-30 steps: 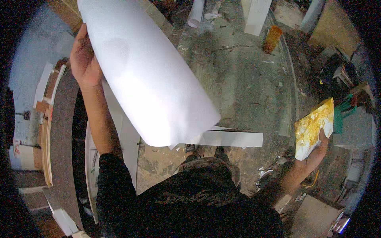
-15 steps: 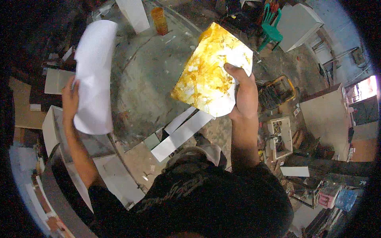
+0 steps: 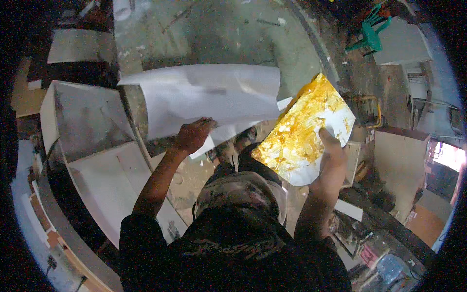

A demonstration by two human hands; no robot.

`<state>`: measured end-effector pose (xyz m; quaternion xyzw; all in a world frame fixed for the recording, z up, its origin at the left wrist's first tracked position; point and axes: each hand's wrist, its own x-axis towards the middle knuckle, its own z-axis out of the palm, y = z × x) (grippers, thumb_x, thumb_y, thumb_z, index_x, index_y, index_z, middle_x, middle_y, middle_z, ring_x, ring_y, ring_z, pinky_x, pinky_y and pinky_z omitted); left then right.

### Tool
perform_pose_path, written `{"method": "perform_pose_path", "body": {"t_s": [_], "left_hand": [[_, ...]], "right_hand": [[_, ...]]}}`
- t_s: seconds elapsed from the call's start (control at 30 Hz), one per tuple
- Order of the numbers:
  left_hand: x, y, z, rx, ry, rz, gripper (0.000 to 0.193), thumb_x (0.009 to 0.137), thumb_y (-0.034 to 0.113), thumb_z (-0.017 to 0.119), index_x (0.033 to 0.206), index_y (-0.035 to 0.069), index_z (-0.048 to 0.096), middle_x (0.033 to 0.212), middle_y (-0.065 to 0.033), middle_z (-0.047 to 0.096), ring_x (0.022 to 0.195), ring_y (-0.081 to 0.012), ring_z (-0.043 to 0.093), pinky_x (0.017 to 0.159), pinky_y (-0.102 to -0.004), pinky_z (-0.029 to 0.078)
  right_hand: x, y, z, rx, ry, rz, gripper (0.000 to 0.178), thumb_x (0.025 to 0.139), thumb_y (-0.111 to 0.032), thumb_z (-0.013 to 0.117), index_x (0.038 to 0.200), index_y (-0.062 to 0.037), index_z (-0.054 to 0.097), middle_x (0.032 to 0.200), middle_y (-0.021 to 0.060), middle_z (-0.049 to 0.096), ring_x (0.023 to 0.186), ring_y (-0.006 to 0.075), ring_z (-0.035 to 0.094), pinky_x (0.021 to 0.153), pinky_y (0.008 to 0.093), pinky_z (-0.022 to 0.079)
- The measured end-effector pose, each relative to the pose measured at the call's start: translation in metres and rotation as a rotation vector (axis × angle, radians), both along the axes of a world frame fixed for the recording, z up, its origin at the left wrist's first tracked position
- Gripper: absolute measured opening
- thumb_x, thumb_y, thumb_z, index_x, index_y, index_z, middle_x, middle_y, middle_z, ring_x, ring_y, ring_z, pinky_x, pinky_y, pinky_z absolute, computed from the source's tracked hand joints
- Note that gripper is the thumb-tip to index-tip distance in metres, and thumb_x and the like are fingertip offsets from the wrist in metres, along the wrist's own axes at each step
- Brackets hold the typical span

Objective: The person applies a yellow adhesive to the interior edges of a white wooden cabinet frame and then applies the same adhesive to a flat white sheet of material using a scraper.

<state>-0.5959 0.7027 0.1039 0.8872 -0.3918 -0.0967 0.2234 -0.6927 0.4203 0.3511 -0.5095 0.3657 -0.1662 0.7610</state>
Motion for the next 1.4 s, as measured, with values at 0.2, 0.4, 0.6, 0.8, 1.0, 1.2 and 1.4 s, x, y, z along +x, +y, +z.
{"method": "perform_pose_path", "body": {"t_s": [0.2,0.4,0.6,0.8,1.0,1.2,1.4], "left_hand": [[0.047,-0.012,0.0,0.021,0.156,0.2,0.046,0.1,0.041,0.046,0.12,0.001,0.057,0.112,-0.0246,0.063,0.105,-0.0438,0.059,0.092,-0.0532,0.046],[0.065,-0.029,0.037,0.117,0.002,0.365,0.056,0.09,0.052,0.06,0.114,0.001,0.057,0.097,-0.0197,0.065,0.089,-0.0367,0.066,0.076,-0.0498,0.053],[0.097,-0.052,0.066,0.174,-0.047,0.354,0.095,0.062,0.063,0.079,0.122,-0.004,0.048,0.106,-0.0235,0.063,0.099,-0.0407,0.063,0.084,-0.0486,0.053],[0.074,-0.049,0.073,0.068,0.041,0.44,0.103,0.053,0.066,0.082,0.126,0.0,0.051,0.113,-0.0219,0.061,0.106,-0.0404,0.061,0.086,-0.0491,0.052],[0.055,-0.047,0.057,-0.153,-0.055,0.545,0.088,0.053,0.053,0.087,0.118,0.002,0.058,0.103,-0.0188,0.067,0.098,-0.0385,0.064,0.084,-0.0457,0.051],[0.057,-0.044,0.055,-0.089,0.13,0.514,0.088,0.057,0.061,0.082,0.116,-0.001,0.059,0.11,-0.0245,0.063,0.103,-0.0389,0.061,0.085,-0.0481,0.05],[0.092,0.013,-0.045,-0.517,0.405,0.69,0.09,0.071,0.073,0.068,0.129,0.007,0.052,0.123,-0.0184,0.057,0.102,-0.033,0.062,0.084,-0.0479,0.051]], "right_hand": [[0.009,-0.017,-0.033,-0.113,0.237,-0.077,0.053,0.08,-0.017,0.064,0.129,0.0014,0.052,0.119,0.0123,0.06,0.109,0.0271,0.06,0.093,0.0392,0.049],[-0.006,-0.041,-0.023,-0.29,0.35,-0.077,0.055,0.081,-0.018,0.064,0.13,0.0011,0.052,0.12,0.0128,0.06,0.109,0.0275,0.06,0.092,0.0391,0.049],[-0.009,-0.044,-0.015,-0.332,0.403,-0.056,0.057,0.08,-0.02,0.065,0.131,0.0005,0.052,0.12,0.0131,0.06,0.108,0.0279,0.06,0.091,0.0389,0.049],[-0.001,-0.031,-0.005,-0.174,0.368,-0.086,0.06,0.076,-0.024,0.068,0.129,-0.0011,0.053,0.116,0.0129,0.061,0.103,0.0284,0.061,0.086,0.0407,0.05],[0.006,-0.021,0.005,-0.11,0.355,-0.072,0.056,0.077,-0.022,0.068,0.127,-0.0022,0.053,0.112,0.012,0.062,0.097,0.0275,0.063,0.08,0.039,0.052],[0.002,-0.029,0.007,-0.03,0.301,-0.062,0.053,0.078,-0.023,0.068,0.125,-0.0018,0.054,0.11,0.0116,0.063,0.094,0.0263,0.065,0.079,0.0394,0.053],[-0.007,-0.021,-0.003,0.007,0.25,-0.076,0.057,0.08,-0.023,0.065,0.131,-0.0016,0.05,0.116,0.0129,0.061,0.1,0.0301,0.063,0.086,0.0418,0.052]]}}
